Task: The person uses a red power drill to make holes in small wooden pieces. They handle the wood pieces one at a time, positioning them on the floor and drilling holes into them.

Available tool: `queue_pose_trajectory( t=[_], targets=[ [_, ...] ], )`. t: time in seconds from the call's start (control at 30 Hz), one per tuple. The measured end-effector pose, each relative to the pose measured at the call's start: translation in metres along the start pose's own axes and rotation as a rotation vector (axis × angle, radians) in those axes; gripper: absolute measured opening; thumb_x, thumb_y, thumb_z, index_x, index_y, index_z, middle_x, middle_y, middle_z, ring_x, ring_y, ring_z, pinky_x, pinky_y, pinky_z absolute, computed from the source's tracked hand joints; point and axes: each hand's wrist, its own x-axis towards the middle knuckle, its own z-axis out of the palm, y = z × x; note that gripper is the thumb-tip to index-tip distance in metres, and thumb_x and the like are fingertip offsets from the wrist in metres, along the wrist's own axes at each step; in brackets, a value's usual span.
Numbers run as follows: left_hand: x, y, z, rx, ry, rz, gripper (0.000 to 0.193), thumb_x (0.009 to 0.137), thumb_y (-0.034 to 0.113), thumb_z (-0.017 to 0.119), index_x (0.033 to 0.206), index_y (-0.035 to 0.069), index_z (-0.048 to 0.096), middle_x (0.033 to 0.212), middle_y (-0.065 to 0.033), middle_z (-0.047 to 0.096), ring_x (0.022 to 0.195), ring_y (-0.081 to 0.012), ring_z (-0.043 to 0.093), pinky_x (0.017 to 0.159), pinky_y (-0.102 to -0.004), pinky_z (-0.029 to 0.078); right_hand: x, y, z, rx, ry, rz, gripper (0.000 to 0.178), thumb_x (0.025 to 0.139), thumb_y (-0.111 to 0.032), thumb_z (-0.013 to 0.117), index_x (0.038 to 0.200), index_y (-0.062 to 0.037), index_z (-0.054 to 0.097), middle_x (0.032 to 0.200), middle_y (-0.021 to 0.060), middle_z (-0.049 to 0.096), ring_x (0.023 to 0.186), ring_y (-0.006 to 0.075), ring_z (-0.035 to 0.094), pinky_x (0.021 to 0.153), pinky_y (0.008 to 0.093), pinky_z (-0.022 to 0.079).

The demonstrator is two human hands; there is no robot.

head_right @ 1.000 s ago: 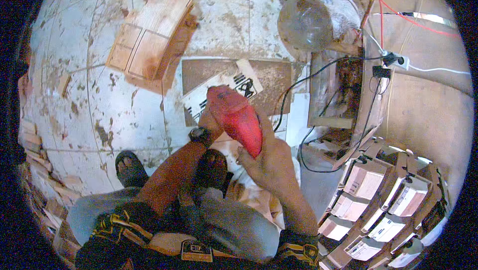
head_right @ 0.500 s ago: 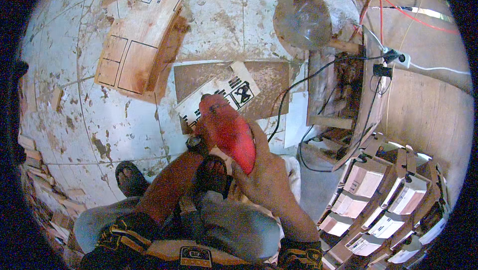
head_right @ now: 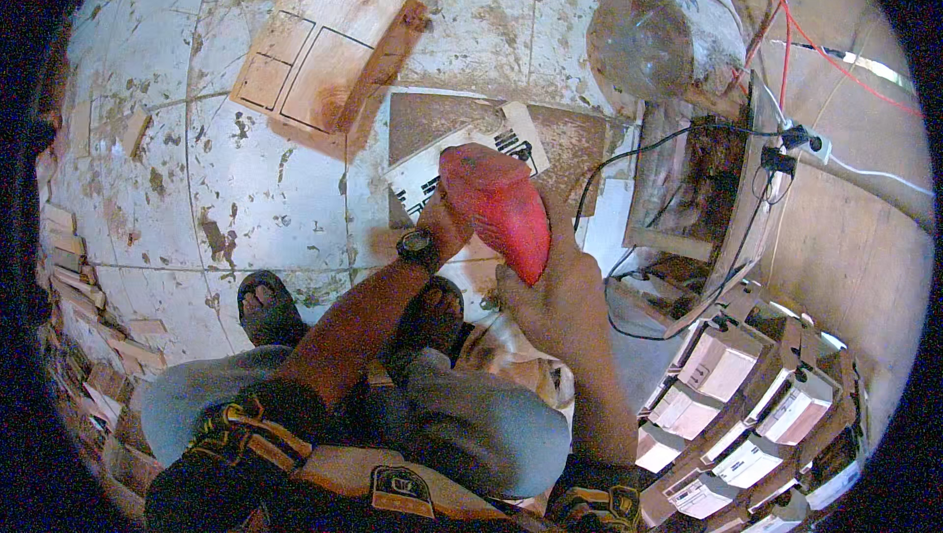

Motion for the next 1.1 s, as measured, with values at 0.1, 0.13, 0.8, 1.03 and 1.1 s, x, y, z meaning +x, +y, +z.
queue_pose_trajectory(
  t=[0.1,0.13,0.8,1.03,1.1],
  targets=[
    [0.003,0.003,-0.002,0.079,-0.061,-0.002,0.043,0.090,0.026,0.054,0.127,0.004,0.058,0.137,-0.0192,0.053,0.133,-0.0345,0.044,0.118,-0.0525,0.022,0.006,0.007,0.001,0.045,0.043,-0.121,0.076,0.078,-0.012,0.068,0.146,-0.0029,0.036,0.115,0.0220,0.065,0.105,0.0304,0.066,0.093,0.0389,0.050],
    [0.005,0.002,-0.003,0.179,-0.111,0.024,0.044,0.090,0.027,0.054,0.127,0.004,0.058,0.138,-0.0192,0.053,0.134,-0.0350,0.043,0.118,-0.0527,0.022,0.006,0.009,0.003,0.059,0.027,-0.158,0.076,0.078,-0.012,0.068,0.146,-0.0025,0.035,0.116,0.0228,0.065,0.106,0.0313,0.065,0.093,0.0390,0.050],
    [0.005,-0.012,0.019,-0.161,0.054,-0.044,0.038,0.088,0.013,0.053,0.124,0.002,0.057,0.129,-0.0205,0.058,0.126,-0.0388,0.048,0.111,-0.0454,0.035,-0.035,0.019,0.003,0.155,0.104,-0.100,0.084,0.075,-0.013,0.071,0.149,-0.0052,0.032,0.107,0.0233,0.066,0.100,0.0360,0.065,0.088,0.0433,0.051],
    [0.008,-0.024,0.032,0.365,0.219,0.206,0.052,0.090,0.029,0.053,0.134,0.002,0.053,0.142,-0.0211,0.051,0.134,-0.0368,0.044,0.116,-0.0464,0.029,-0.048,0.022,0.012,0.343,0.035,-0.038,0.080,0.074,-0.004,0.068,0.147,0.0039,0.037,0.129,0.0163,0.061,0.117,0.0206,0.058,0.102,0.0355,0.044],
    [0.006,-0.029,0.040,0.235,0.269,0.165,0.053,0.091,0.029,0.052,0.136,0.002,0.051,0.144,-0.0200,0.049,0.136,-0.0358,0.043,0.118,-0.0456,0.026,-0.045,0.023,0.017,0.353,0.020,-0.052,0.080,0.074,-0.005,0.069,0.147,0.0039,0.037,0.128,0.0159,0.061,0.115,0.0199,0.059,0.101,0.0350,0.045]
  ],
)
